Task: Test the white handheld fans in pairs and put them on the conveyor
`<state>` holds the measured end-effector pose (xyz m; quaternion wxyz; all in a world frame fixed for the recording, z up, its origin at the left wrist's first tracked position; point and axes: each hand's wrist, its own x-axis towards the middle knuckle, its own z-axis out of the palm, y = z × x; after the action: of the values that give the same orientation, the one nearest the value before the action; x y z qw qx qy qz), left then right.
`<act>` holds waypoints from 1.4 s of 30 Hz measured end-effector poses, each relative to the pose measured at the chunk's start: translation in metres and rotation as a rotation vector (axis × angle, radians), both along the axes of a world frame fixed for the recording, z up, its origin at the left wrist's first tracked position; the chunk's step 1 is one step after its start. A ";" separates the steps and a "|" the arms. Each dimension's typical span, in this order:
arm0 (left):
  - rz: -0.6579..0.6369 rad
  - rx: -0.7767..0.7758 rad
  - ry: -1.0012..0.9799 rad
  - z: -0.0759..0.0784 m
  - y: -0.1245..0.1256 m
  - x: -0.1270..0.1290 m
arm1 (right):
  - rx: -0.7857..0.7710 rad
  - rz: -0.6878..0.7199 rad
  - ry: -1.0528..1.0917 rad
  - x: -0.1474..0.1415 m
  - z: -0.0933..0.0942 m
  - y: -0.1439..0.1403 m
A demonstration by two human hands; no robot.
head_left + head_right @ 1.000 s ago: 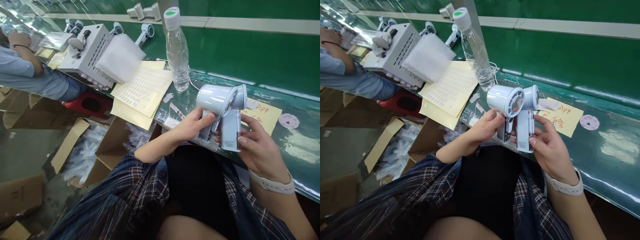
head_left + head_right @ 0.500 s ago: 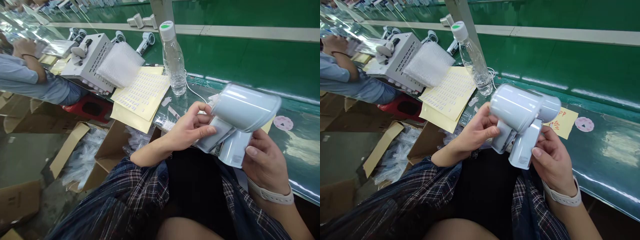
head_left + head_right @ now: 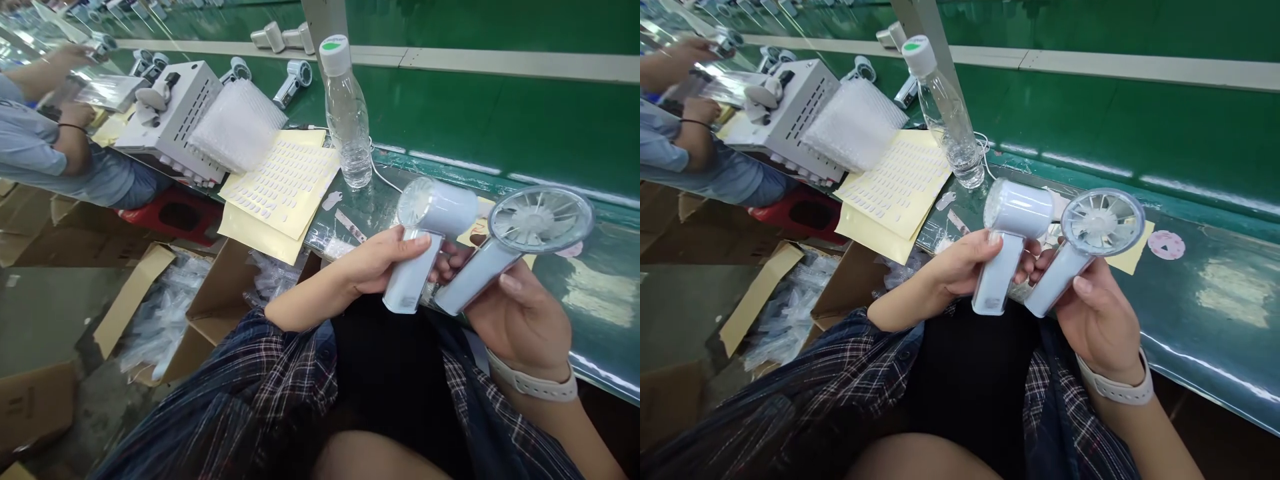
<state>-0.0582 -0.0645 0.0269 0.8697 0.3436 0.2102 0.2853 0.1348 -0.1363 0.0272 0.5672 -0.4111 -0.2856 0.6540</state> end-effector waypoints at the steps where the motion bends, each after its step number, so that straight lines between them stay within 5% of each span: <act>1: 0.006 0.013 0.005 0.001 0.001 0.000 | -0.010 0.002 -0.001 0.000 0.001 0.001; 13: 0.167 0.037 -0.019 -0.001 0.007 -0.009 | 0.036 -0.031 -0.038 -0.003 0.003 0.006; 20: 0.228 0.142 0.088 0.000 0.007 -0.013 | 0.096 -0.310 -0.095 0.002 -0.003 0.006; 30: 0.335 0.195 0.163 -0.014 0.016 -0.012 | 0.083 -0.365 -0.116 -0.008 -0.012 0.011; 37: 0.295 0.110 0.206 -0.017 0.013 -0.003 | -0.020 -0.421 -0.119 -0.009 -0.017 0.009; 42: 0.252 0.320 0.194 -0.013 0.011 -0.002 | 0.049 -0.370 -0.141 -0.005 -0.017 0.009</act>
<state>-0.0604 -0.0535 0.0141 0.7373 0.4740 0.2861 0.3871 0.1295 -0.1270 0.0101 0.6662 -0.4874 -0.2599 0.5011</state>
